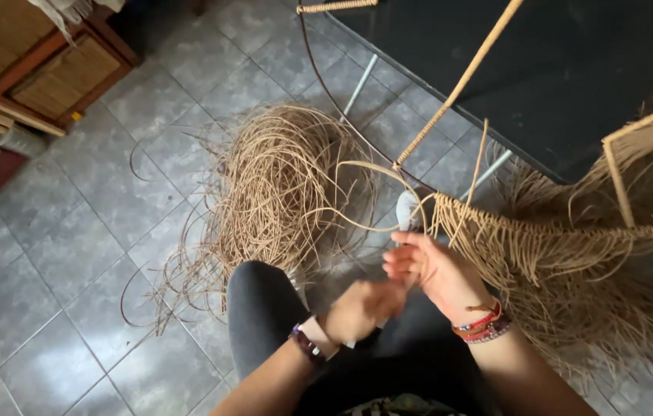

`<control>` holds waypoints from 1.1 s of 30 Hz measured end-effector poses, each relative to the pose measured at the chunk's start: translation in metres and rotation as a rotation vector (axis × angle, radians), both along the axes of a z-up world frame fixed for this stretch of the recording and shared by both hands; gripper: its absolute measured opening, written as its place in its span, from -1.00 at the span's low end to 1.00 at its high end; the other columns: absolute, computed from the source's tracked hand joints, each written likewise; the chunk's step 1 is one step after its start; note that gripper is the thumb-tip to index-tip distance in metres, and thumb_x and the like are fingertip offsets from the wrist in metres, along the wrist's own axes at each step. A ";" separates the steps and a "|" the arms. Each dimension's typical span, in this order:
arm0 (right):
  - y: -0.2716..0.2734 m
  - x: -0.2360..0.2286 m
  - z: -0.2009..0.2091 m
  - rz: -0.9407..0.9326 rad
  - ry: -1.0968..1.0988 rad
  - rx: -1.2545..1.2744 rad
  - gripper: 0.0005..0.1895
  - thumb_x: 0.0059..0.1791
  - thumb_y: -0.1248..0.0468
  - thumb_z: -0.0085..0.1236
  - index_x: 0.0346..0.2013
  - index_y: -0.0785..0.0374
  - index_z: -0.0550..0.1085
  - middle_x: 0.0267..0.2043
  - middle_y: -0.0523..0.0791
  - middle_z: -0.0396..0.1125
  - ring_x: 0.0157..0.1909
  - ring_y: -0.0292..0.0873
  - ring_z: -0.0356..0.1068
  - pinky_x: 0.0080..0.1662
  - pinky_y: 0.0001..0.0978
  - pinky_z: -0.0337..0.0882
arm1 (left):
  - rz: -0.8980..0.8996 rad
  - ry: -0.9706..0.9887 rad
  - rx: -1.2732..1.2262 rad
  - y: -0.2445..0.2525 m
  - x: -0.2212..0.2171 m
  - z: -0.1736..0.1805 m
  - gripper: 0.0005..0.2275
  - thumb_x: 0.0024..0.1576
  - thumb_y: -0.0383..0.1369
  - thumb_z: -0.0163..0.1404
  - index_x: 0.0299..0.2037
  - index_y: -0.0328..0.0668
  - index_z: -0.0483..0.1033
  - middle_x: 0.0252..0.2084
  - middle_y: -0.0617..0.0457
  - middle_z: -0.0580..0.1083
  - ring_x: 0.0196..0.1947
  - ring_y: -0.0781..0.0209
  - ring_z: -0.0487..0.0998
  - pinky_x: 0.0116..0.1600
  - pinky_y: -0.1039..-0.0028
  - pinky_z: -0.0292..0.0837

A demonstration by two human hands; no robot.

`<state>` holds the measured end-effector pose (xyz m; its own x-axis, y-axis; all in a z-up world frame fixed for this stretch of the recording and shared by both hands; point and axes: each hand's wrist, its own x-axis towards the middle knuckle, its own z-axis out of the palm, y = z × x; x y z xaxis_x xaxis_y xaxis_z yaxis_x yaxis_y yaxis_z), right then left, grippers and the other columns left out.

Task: Weave natural fiber strands onto a frame to create a decorative fringe.

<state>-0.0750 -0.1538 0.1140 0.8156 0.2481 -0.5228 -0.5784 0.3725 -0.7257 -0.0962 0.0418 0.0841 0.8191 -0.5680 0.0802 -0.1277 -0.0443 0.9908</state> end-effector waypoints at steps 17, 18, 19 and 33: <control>0.011 0.004 0.018 0.084 -0.208 -0.083 -0.37 0.07 -0.06 -0.20 0.12 0.43 0.45 0.05 0.18 0.50 0.09 0.06 0.52 -0.04 -0.19 0.48 | 0.168 -0.155 0.105 -0.016 -0.008 0.022 -0.77 0.40 -0.31 -0.27 -0.32 -0.06 0.34 -0.41 0.07 0.37 -0.48 0.10 0.36 -0.24 0.29 0.30; 0.013 0.007 0.021 0.088 -0.210 -0.080 -0.37 0.07 -0.06 -0.20 0.12 0.43 0.45 0.05 0.18 0.50 0.09 0.06 0.52 -0.04 -0.19 0.48 | 0.172 -0.156 0.107 -0.015 -0.014 0.017 -0.77 0.40 -0.31 -0.27 -0.32 -0.06 0.34 -0.41 0.07 0.37 -0.48 0.10 0.36 -0.24 0.29 0.30; 0.014 0.010 0.024 0.091 -0.285 0.046 -0.57 0.11 0.02 -0.18 -0.08 0.35 0.43 -0.19 0.03 0.39 -0.10 0.01 0.46 -0.05 -0.15 0.47 | 0.091 -0.074 0.165 -0.015 -0.020 0.012 -0.79 0.40 -0.28 -0.24 -0.29 -0.05 0.33 -0.45 0.04 0.38 -0.52 0.07 0.37 -0.28 0.26 0.30; -0.014 -0.024 -0.084 0.640 -1.002 -0.583 -0.70 0.15 0.28 -0.20 0.08 0.26 0.44 0.10 0.02 0.34 0.19 -0.07 0.33 0.34 -0.23 0.18 | 0.146 0.364 -0.515 -0.026 0.048 0.063 -0.62 0.42 -0.12 -0.27 -0.01 -0.31 0.48 -0.29 -0.13 0.59 -0.22 0.14 0.62 0.04 0.39 0.52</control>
<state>-0.0991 -0.1679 0.0295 0.7325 0.6768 0.0731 0.3423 -0.2735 -0.8989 -0.0485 0.0159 0.1473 0.9112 -0.4116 0.0152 0.1918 0.4568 0.8687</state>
